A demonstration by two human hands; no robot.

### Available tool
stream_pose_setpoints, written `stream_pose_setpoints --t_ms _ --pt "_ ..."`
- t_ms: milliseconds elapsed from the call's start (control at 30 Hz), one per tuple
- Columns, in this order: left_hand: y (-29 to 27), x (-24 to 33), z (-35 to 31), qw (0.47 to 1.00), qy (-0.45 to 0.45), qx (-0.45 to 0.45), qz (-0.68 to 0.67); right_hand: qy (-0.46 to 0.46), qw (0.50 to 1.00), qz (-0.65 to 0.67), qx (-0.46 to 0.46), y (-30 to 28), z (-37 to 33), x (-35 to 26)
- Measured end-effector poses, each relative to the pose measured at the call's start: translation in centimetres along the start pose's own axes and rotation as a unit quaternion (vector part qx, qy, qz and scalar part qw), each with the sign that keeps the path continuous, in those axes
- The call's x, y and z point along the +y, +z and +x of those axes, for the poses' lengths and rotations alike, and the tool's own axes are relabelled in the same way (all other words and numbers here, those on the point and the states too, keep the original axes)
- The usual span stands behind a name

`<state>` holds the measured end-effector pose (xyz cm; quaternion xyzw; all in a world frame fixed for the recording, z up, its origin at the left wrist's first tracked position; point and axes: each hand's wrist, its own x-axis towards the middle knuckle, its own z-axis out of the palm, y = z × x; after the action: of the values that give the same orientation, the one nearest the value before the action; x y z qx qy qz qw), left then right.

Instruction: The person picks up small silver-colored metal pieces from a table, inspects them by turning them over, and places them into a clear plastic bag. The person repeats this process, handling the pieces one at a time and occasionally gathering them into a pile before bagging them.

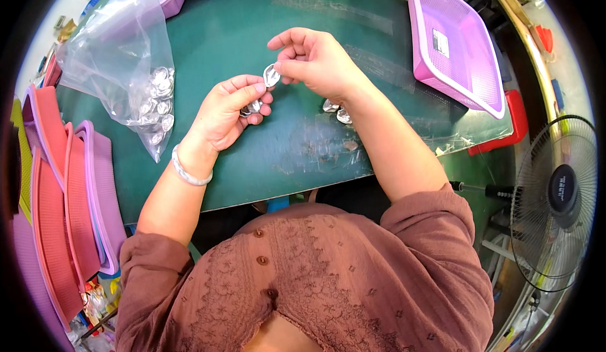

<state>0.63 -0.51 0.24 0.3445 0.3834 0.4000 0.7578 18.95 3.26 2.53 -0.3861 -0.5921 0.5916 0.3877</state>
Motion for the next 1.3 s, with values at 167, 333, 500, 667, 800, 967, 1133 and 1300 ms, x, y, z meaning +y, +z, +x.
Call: stream_pose_setpoints --t_ms 167,333,500,667,800,967,1133,1300 --pt "-0.2 0.1 -0.2 1.000 0.008 0.026 -0.001 0.008 1.000 0.000 -0.027 0.0 -0.1 0.0" --pt "-0.5 0.3 0.2 0.999 0.013 0.032 -0.033 0.075 0.997 0.018 -0.019 -1.0 1.6 0.5" --pt "-1.1 0.3 0.2 0.998 0.005 0.019 -0.058 0.101 0.990 -0.099 0.024 -1.6 8.1 -2.2" --pt "-0.9 0.5 0.5 0.999 0.004 0.005 -0.052 -0.005 0.977 0.100 0.186 -3.4 18.3 -6.9" --pt "-0.8 0.5 0.4 0.999 0.014 0.005 -0.045 -0.036 0.985 -0.054 0.160 -3.3 17.3 -7.3" --pt "-1.4 0.2 0.1 0.998 0.020 0.005 -0.051 -0.073 0.943 -0.314 -0.079 -3.6 8.5 -4.0" --pt "-0.9 0.2 0.3 0.999 0.021 -0.022 -0.036 0.010 0.895 -0.430 -0.116 -6.0 -0.7 -1.9" --pt "-0.9 0.3 0.2 1.000 0.021 -0.020 -0.006 -0.024 0.900 -0.432 -0.047 -5.8 -2.7 0.1"
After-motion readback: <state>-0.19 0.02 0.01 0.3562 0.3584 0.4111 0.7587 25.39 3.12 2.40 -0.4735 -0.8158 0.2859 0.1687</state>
